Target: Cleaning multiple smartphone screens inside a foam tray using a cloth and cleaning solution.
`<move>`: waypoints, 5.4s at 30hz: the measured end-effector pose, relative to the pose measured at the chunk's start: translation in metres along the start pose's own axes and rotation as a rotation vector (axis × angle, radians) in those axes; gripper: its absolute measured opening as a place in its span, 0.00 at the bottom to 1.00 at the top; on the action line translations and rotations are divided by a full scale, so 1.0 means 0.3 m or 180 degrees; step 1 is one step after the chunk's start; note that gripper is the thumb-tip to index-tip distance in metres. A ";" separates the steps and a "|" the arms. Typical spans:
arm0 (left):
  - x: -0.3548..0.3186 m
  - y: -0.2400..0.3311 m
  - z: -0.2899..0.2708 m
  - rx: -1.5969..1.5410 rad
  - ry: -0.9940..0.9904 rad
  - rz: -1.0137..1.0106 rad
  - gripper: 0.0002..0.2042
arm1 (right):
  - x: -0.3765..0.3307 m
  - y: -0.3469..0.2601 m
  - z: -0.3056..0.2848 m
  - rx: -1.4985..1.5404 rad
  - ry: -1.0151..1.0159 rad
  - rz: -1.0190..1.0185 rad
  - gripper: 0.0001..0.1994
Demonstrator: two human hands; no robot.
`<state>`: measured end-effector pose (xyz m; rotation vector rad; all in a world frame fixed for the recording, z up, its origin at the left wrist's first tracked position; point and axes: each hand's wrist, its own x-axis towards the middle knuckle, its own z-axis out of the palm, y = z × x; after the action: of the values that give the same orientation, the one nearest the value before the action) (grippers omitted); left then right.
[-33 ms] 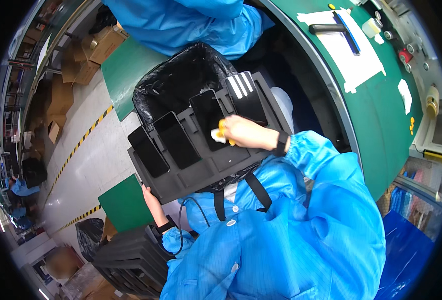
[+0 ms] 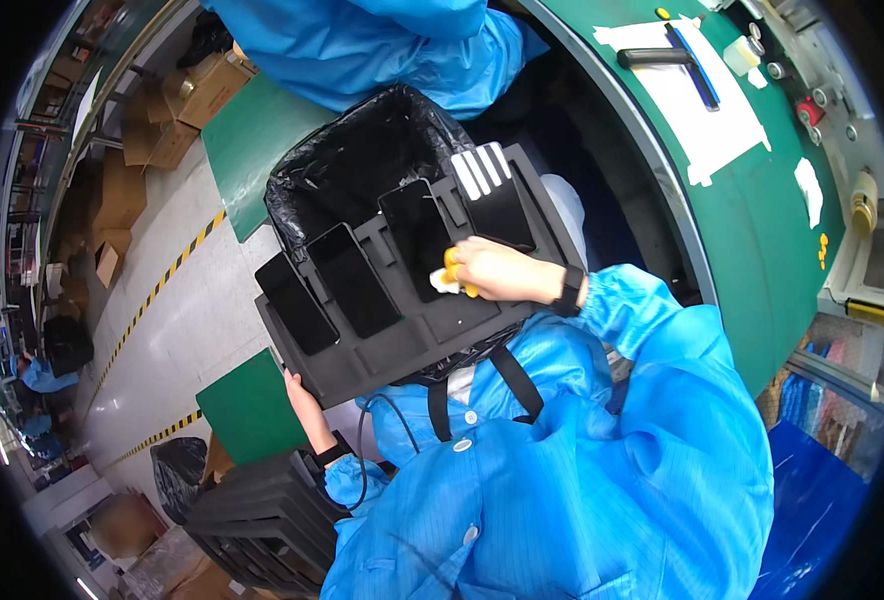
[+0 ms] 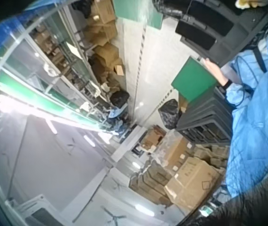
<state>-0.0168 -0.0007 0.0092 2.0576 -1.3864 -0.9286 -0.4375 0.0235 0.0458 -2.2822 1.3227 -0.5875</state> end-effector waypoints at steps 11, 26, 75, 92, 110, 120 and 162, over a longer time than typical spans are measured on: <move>-0.003 0.025 0.010 -0.0132 -0.0052 -0.0059 0.24 | 0.032 0.038 -0.022 0.0486 0.1286 0.1226 0.08; -0.017 0.021 0.006 -0.0270 -0.0101 -0.0139 0.25 | 0.112 -0.033 -0.074 0.0565 0.1282 0.1165 0.07; -0.095 0.229 -0.050 -0.1400 -0.0912 0.0732 0.35 | -0.618 -0.088 -0.209 0.3832 0.3329 0.2334 0.19; -0.654 1.438 1.208 -0.0220 -0.3787 0.4060 0.24 | -1.814 -0.479 -0.252 0.1968 0.6473 0.2531 0.12; -0.948 1.670 1.777 0.0135 -0.3114 0.4740 0.19 | -1.892 -0.285 -0.272 -0.0754 0.6938 0.3769 0.16; -1.029 1.695 1.867 -0.0310 -0.2460 0.5636 0.20 | -2.003 -0.220 -0.304 -0.1211 0.6413 0.3898 0.13; -0.888 -0.264 -0.691 -0.4608 0.3564 -0.0282 0.27 | 0.766 -0.849 0.739 0.5376 -0.2165 0.0986 0.19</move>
<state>0.1205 0.2807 0.1581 1.0312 0.1075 -0.3561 -0.0325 -0.0299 0.0406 -0.6963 0.3716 -0.4243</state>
